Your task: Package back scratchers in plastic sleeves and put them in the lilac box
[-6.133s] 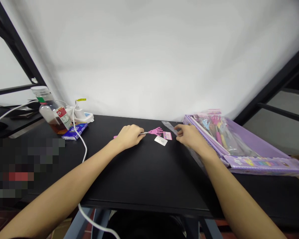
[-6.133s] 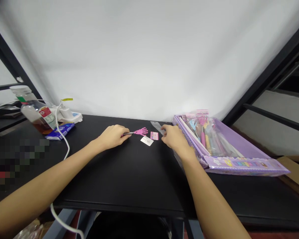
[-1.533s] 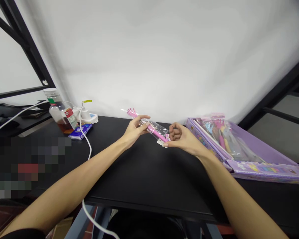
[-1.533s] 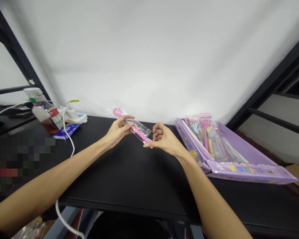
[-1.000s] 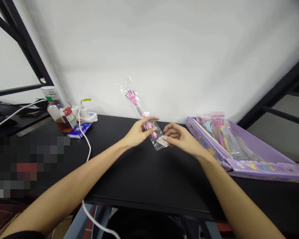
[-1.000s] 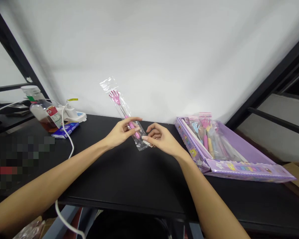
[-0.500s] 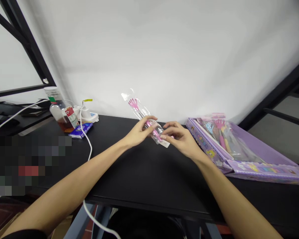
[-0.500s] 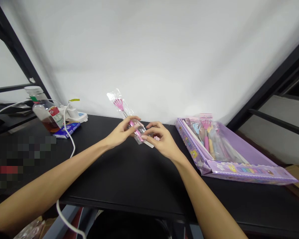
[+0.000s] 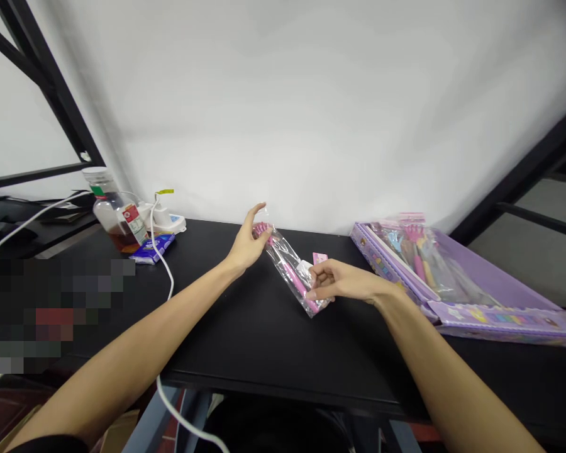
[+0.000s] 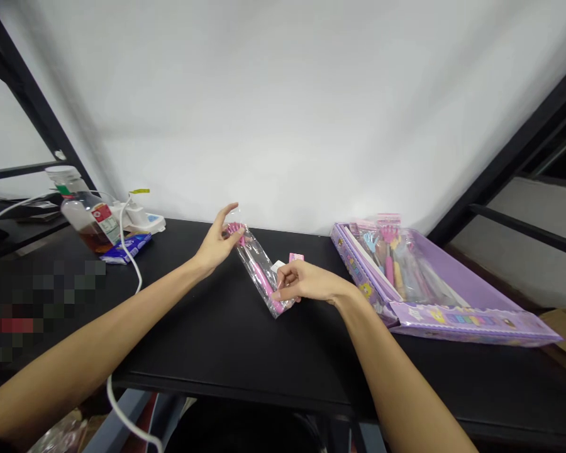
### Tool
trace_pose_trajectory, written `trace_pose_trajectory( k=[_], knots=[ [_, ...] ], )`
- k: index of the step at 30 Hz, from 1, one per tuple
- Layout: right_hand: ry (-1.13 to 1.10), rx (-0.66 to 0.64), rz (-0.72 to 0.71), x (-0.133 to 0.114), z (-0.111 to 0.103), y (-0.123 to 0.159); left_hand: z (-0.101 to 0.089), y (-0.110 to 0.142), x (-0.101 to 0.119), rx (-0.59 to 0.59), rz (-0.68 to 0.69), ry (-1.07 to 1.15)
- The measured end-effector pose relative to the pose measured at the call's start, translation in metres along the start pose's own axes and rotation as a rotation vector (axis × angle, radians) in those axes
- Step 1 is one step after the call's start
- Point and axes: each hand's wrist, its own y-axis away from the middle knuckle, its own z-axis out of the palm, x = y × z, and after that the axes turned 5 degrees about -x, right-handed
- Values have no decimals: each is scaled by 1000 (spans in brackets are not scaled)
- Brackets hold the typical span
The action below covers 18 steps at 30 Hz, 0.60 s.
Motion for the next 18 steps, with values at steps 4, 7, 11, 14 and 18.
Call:
trace_pose_trajectory(
  k=[4, 7, 11, 14, 18],
  knots=[
    [121, -135, 46, 1, 0, 2, 1, 5, -7, -92, -56, -68],
    [137, 122, 17, 3, -4, 0, 4, 10, -8, -238, -124, -68],
    [111, 566, -169, 9, -9, -6, 9, 16, -10, -457, -134, -120],
    [44, 565, -260, 13, -6, -12, 11, 20, -13, -552, -157, -104],
    [15, 586, -265, 15, 1, -20, 13, 23, -16, -610, -153, -51]
  ],
)
